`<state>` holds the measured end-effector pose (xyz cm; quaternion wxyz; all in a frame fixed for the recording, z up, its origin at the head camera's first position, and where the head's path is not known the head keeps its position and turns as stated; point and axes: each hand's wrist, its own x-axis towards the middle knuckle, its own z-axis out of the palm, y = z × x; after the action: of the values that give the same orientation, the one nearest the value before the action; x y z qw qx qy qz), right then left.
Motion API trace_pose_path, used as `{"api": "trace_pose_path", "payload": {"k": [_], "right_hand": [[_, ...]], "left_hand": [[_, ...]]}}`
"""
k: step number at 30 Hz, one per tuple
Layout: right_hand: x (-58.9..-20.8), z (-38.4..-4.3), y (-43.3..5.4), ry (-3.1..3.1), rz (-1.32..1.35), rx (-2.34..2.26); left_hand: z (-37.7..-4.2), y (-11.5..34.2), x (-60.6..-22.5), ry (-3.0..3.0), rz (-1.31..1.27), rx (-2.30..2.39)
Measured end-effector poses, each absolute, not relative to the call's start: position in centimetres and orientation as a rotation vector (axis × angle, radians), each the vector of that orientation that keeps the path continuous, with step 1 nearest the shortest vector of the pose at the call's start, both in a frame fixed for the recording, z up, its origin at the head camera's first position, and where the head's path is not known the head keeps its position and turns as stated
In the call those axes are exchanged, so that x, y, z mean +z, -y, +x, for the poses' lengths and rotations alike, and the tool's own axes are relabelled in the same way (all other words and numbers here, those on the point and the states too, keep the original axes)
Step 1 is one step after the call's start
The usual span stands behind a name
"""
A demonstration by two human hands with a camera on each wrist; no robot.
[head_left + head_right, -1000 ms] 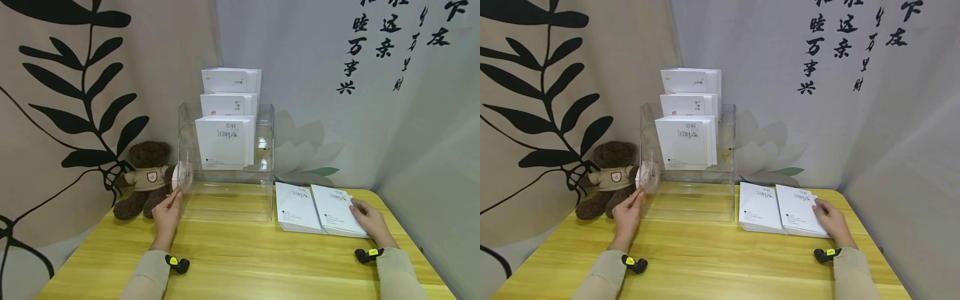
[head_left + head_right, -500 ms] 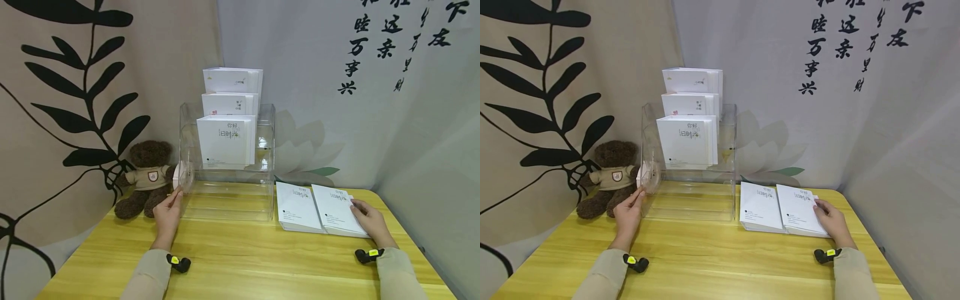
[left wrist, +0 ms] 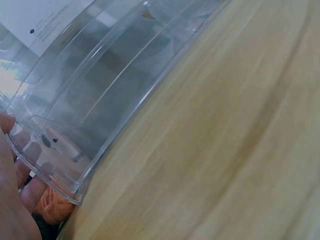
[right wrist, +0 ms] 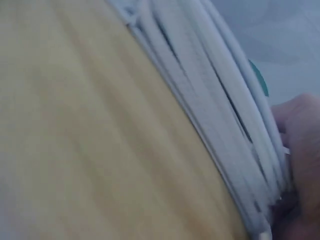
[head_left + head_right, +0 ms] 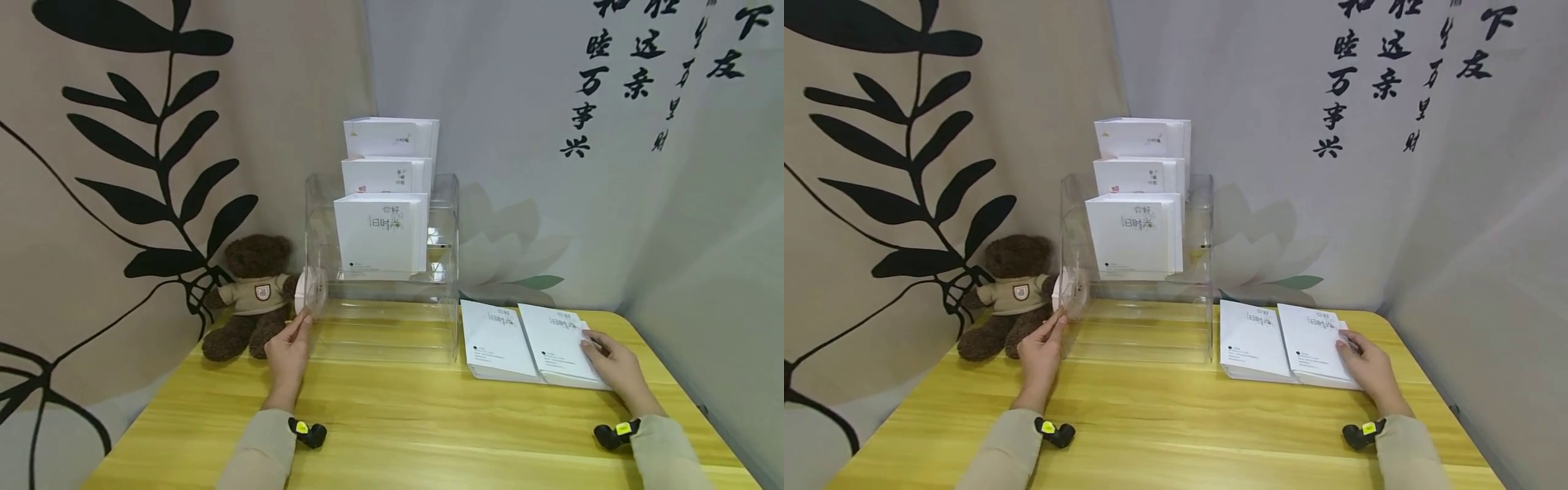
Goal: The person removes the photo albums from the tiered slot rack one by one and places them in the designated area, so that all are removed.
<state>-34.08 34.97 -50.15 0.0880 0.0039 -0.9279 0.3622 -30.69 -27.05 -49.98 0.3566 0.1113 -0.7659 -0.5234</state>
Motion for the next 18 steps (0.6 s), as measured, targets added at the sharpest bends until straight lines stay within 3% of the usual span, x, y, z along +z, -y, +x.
{"api": "trace_pose_path", "payload": {"k": [9,18], "right_hand": [[-42.6,-35.0,-31.7,2.736,0.262,1.01],[-30.7,-37.4,-18.5,2.444,0.784,1.388]], "left_hand": [[-30.8,27.0,-50.4,1.937,0.246,-1.337],[-31.0,27.2,-50.3,1.942,0.25,-1.279]]}}
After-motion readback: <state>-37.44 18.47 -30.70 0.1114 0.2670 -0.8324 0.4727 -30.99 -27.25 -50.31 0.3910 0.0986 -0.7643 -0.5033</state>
